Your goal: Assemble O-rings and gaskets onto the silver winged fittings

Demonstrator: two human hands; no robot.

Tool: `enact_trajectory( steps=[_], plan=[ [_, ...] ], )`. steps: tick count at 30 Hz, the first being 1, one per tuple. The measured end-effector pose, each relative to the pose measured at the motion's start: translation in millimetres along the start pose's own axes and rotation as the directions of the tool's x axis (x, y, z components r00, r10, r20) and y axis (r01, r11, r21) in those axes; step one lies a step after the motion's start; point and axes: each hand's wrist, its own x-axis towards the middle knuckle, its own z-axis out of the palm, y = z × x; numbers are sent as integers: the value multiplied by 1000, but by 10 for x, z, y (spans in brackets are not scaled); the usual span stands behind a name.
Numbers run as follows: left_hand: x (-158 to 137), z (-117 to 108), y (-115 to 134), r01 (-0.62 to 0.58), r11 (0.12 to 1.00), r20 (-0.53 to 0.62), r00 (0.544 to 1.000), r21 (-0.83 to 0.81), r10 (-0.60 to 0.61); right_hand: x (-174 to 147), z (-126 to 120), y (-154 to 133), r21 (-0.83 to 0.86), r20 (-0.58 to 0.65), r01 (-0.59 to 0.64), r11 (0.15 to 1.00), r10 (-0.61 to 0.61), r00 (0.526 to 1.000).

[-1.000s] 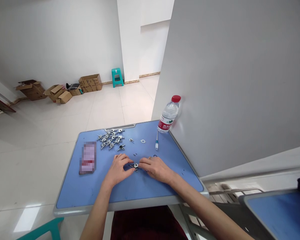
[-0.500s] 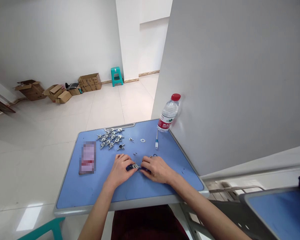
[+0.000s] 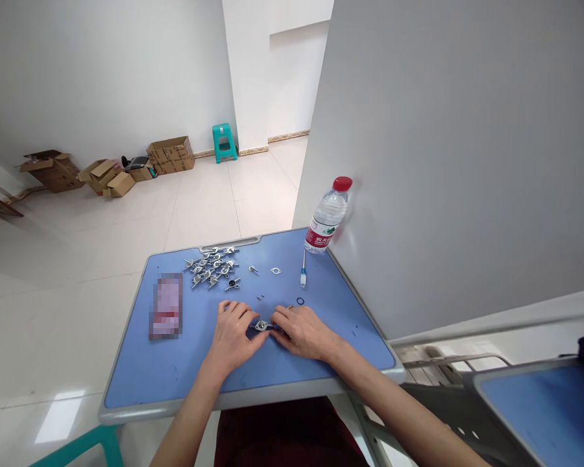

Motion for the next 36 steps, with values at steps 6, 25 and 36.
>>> enact_trajectory(
  steps=[6,25,36],
  plan=[
    [-22,34,46,6,1000,10,1000,16,-6,9,24,-24,-16,-10,-1,1000,1,1000],
    [-51,107,38,95,995,5,995,-40,-95,-7,54,-38,24,-16,-36,999,37,999],
    [-38,142,39,56,995,-28,998,-77,-58,-3,36,-49,55,-36,-49,997,51,998]
  ],
)
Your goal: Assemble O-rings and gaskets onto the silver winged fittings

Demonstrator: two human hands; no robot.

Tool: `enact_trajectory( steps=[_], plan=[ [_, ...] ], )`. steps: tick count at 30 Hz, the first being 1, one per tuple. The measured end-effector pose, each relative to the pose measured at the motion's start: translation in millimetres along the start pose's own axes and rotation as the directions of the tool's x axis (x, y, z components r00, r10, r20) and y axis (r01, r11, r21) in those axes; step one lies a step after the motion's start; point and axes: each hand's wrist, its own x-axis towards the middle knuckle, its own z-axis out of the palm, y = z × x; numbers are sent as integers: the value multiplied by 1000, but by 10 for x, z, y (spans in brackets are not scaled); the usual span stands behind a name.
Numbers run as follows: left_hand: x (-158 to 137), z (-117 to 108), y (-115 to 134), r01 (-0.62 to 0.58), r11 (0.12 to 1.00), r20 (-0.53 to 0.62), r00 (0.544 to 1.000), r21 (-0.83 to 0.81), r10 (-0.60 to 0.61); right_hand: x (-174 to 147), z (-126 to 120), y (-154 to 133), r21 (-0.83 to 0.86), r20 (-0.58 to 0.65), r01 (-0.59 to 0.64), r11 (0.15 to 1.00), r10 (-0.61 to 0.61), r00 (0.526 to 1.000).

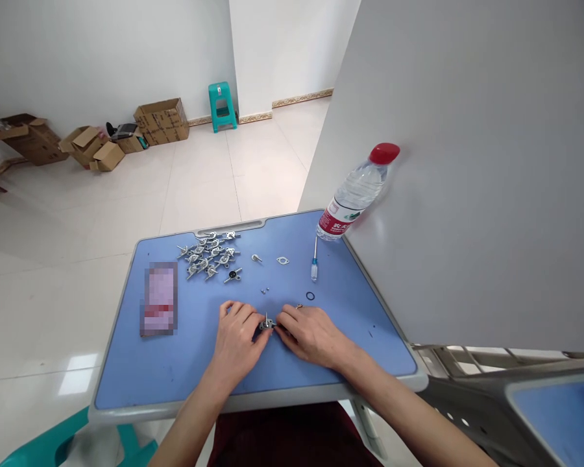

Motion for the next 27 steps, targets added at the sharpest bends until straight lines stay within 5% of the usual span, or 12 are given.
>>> enact_trajectory(
  steps=[27],
  plan=[
    [1,9,4,59,996,44,997,-69,-56,21,-28,-36,98,10,-33,995,32,999]
  ],
)
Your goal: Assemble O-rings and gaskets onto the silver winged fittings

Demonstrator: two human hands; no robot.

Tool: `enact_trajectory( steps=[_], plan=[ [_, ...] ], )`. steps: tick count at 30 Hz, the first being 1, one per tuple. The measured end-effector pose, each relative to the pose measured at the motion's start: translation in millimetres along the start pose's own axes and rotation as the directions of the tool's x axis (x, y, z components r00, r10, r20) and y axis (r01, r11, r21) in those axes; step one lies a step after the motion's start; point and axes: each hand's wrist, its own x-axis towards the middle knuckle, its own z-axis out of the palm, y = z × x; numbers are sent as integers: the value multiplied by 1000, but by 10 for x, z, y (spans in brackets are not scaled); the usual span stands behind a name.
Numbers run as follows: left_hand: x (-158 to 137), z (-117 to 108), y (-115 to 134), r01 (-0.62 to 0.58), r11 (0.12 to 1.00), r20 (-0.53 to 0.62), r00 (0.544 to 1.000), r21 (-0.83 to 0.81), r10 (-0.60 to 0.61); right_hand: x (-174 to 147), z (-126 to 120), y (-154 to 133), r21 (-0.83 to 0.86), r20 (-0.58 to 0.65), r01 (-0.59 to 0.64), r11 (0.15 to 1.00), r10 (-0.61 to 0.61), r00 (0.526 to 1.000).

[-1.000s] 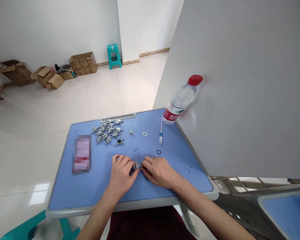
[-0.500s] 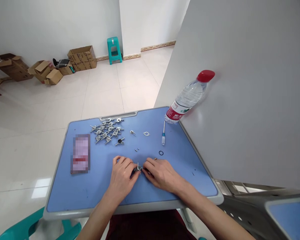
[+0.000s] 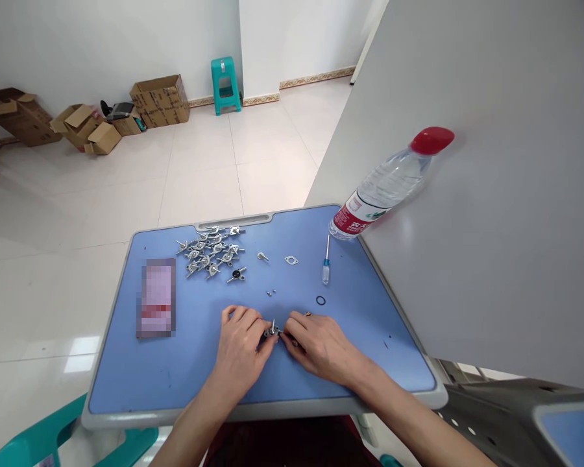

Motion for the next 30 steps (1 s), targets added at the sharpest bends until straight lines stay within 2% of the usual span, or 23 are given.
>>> enact_trajectory(
  steps=[6,16,22,30],
  plan=[
    [-1,-1,2,-18,1000,-8,1000,-11,18,-7,0,1,18,-2,-2,1000,2,1000],
    [7,26,1,35,999,-23,999,-26,-36,-16,1,10,44,-1,0,999,0,1000],
    [10,2,6,35,998,3,999,-43,-35,-11,-6,11,43,33,-12,999,11,999],
    [7,3,8,29,999,2,1000,-38,-29,-10,8,5,25,14,-19,1000,19,1000]
  ],
)
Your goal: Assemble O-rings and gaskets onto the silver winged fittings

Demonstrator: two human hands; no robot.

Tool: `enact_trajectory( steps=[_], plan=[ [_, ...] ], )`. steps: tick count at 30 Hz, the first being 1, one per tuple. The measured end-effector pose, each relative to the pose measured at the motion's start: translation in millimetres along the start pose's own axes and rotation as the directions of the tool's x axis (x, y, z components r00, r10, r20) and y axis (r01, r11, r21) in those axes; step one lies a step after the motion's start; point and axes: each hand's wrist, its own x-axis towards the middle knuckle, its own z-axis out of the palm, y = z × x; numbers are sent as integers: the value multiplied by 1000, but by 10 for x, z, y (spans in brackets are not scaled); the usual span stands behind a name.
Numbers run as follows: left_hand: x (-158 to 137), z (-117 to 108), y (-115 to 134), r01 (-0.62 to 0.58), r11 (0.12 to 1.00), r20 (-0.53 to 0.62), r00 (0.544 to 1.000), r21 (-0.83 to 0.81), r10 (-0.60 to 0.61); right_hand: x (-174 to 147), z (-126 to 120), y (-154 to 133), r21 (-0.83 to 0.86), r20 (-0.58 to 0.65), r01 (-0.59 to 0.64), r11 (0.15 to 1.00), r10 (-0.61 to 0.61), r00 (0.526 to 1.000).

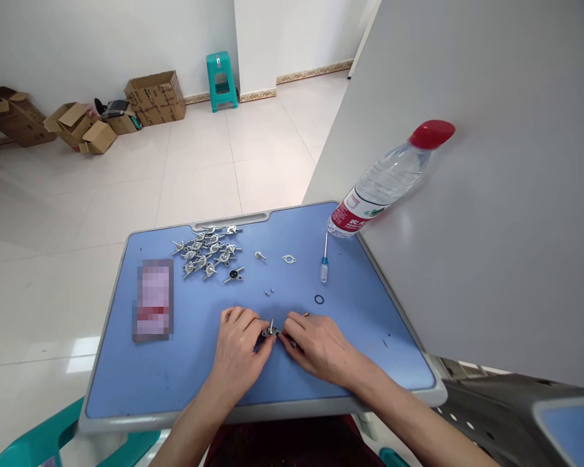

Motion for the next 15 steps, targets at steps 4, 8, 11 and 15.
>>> enact_trajectory(
  steps=[4,8,11,15],
  plan=[
    [3,1,-1,-13,1000,-6,1000,3,13,0,9,-4,2,-10,-5,1000,5,1000],
    [0,2,-6,-19,1000,-5,1000,6,19,-7,17,-1,10,-7,-8,1000,8,1000],
    [-3,5,-13,-14,1000,6,1000,9,14,-7,21,3,14,4,-8,1000,8,1000],
    [-5,10,-21,-17,1000,9,1000,11,17,-1,6,11,28,8,-7,1000,7,1000]
  ],
)
